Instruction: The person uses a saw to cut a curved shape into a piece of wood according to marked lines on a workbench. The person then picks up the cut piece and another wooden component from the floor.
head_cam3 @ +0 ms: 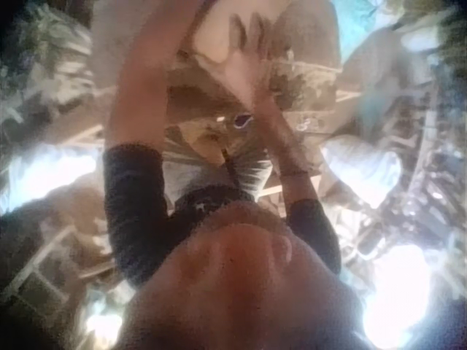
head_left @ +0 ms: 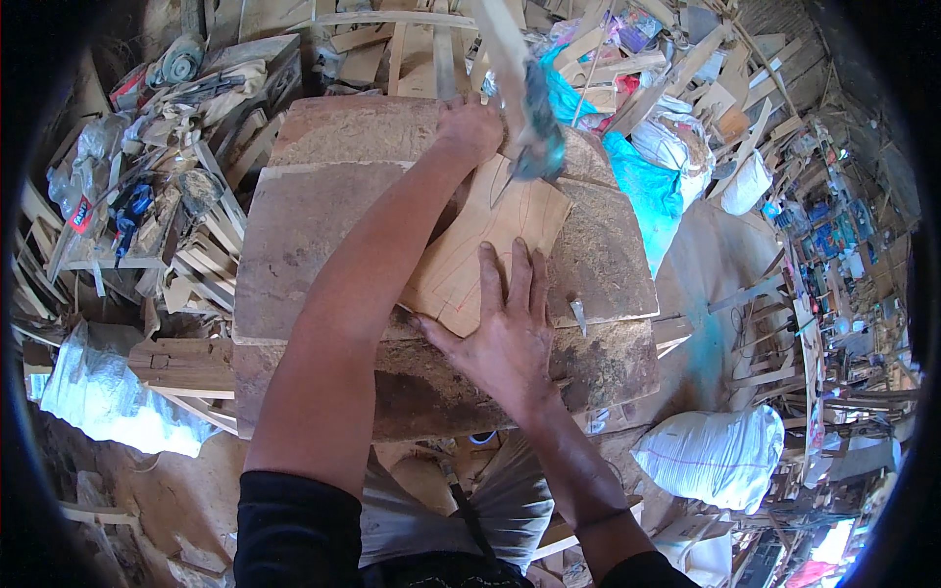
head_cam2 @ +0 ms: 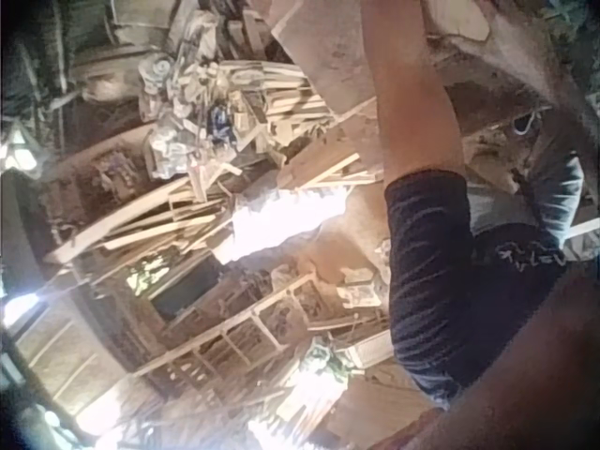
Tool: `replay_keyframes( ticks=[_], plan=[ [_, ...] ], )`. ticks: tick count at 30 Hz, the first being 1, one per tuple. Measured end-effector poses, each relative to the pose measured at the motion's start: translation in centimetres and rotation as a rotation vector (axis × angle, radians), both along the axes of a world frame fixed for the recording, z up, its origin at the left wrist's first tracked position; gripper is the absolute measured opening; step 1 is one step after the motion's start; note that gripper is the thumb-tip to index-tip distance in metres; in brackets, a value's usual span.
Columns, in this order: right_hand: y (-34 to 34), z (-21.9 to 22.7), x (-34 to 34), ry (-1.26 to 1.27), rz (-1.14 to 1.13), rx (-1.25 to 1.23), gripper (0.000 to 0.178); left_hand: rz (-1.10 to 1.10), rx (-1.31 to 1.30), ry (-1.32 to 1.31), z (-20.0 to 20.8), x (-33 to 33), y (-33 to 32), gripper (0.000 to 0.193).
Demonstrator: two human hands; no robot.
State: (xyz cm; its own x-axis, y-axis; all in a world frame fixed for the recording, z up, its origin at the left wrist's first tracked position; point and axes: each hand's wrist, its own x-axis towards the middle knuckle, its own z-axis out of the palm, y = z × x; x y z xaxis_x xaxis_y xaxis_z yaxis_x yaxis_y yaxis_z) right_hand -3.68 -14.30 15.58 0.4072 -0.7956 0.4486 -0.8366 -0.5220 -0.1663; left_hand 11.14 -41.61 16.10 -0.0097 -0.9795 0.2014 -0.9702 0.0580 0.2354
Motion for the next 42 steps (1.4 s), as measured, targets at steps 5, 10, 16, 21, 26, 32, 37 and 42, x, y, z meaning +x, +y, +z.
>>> replay_keyframes(
  ticks=[5,10,16,21,26,32,37,42],
  plan=[
    [0.1,0.2,0.5,0.004,-0.018,0.023,0.104,-0.023,-0.04,0.072,0.1,0.1,0.3,0.055],
    [0.3,0.7,1.2,0.033,-0.06,-0.002,0.102,-0.042,-0.017,0.061,-0.1,0.3,-0.4,0.05],
    [0.1,0.3,1.3,0.014,-0.039,-0.003,0.102,-0.065,0.017,0.043,0.3,0.0,-0.7,0.048],
    [0.0,0.3,1.5,0.013,-0.046,-0.007,0.102,-0.066,-0.029,0.093,0.3,0.2,-0.2,0.049],
    [-0.1,0.6,1.2,-0.005,-0.054,0.01,0.102,-0.067,0.02,0.035,1.0,-0.3,0.2,0.048],
    [0.0,0.4,0.1,0.013,-0.004,0.01,0.101,-0.059,0.019,0.041,-0.1,0.6,-0.9,0.048],
    [-0.2,0.9,-1.8,0.045,0.023,0.006,0.101,-0.107,0.042,0.063,-0.2,0.5,-0.8,0.047],
    [-0.5,1.2,-2.1,0.033,0.086,-0.011,0.101,-0.434,-0.065,0.156,-1.8,2.5,-2.2,0.037]
  ],
)
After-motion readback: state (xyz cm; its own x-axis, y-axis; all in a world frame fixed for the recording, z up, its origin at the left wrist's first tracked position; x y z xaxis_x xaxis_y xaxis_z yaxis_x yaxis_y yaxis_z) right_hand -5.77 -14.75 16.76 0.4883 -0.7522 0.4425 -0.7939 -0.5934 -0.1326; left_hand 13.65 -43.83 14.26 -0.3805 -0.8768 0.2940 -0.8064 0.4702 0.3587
